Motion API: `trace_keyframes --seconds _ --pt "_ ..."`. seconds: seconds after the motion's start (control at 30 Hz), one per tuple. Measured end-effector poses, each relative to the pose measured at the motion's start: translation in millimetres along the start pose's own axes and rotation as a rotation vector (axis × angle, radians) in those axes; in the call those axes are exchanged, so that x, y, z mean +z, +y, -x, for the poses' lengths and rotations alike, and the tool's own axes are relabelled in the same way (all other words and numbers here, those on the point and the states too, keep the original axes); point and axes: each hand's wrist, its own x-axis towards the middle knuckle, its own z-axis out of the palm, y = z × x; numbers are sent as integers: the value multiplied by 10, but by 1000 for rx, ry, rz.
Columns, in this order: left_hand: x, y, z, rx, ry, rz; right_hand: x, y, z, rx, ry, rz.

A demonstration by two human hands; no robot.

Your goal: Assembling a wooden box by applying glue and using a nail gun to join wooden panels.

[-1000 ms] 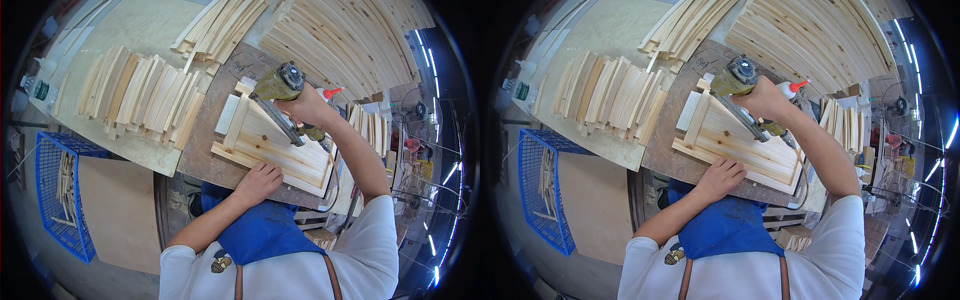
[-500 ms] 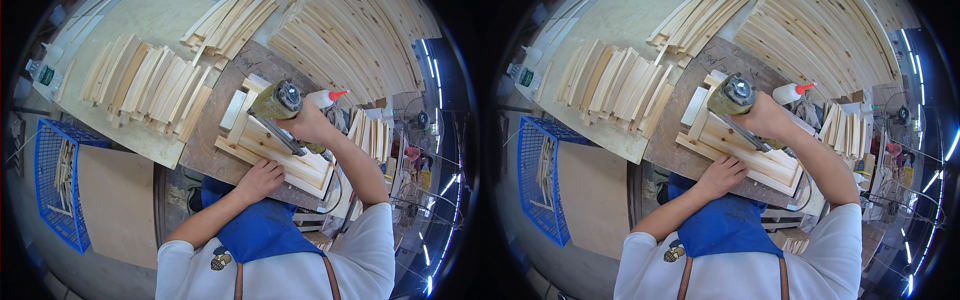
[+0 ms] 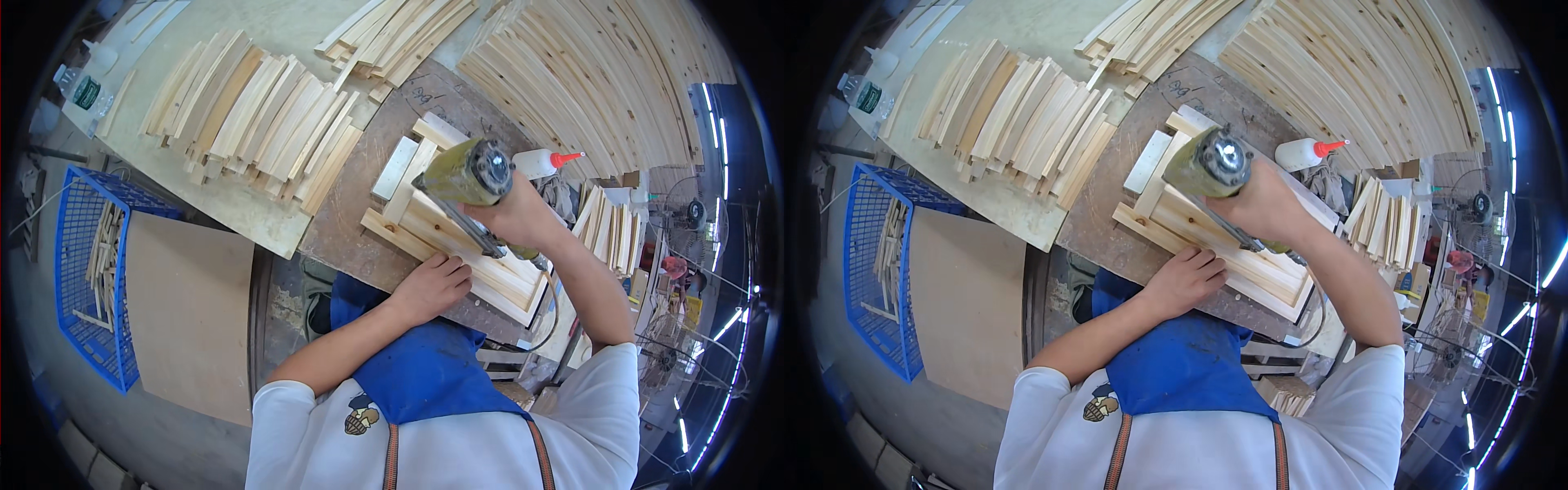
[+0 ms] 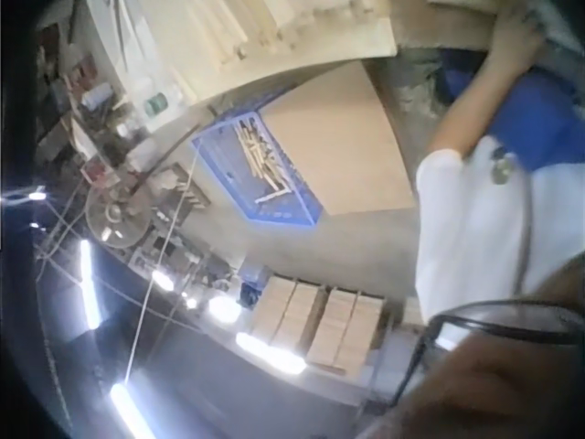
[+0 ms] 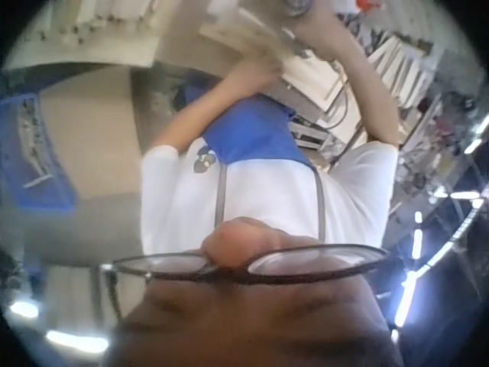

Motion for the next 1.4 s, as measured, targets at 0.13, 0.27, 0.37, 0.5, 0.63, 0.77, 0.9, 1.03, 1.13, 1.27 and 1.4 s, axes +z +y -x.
trace_keyframes --seconds 0.13,0.27,0.37,0.5,0.63,0.77,0.9,1.03,1.13,1.27,1.4 --pt "-7 -8 1 6 45 -34 103 -72 170 -101 -35 -113" --pt "3 2 -8 25 78 -63 147 -160 229 -43 -120 -92" --pt "16 -5 -16 30 70 -73 170 -139 219 -81 -95 -69" --pt "39 -13 -32 50 108 -91 195 -95 181 -101 -83 -83" --pt "41 -10 -23 59 117 -117 188 -124 179 -79 -94 -84" --pt "68 -3 -19 78 105 -168 163 -101 269 -88 -94 -35" --pt "82 18 9 78 58 -191 168 -139 295 -102 -140 -1" --pt "113 31 36 76 41 -199 197 -143 296 -91 -136 8" --pt "114 36 35 72 41 -196 183 -170 283 -88 -144 -2" --pt "99 35 19 65 60 -177 167 -123 323 -74 -126 -80" --pt "90 24 9 69 80 -150 56 -41 456 -104 -76 -135"
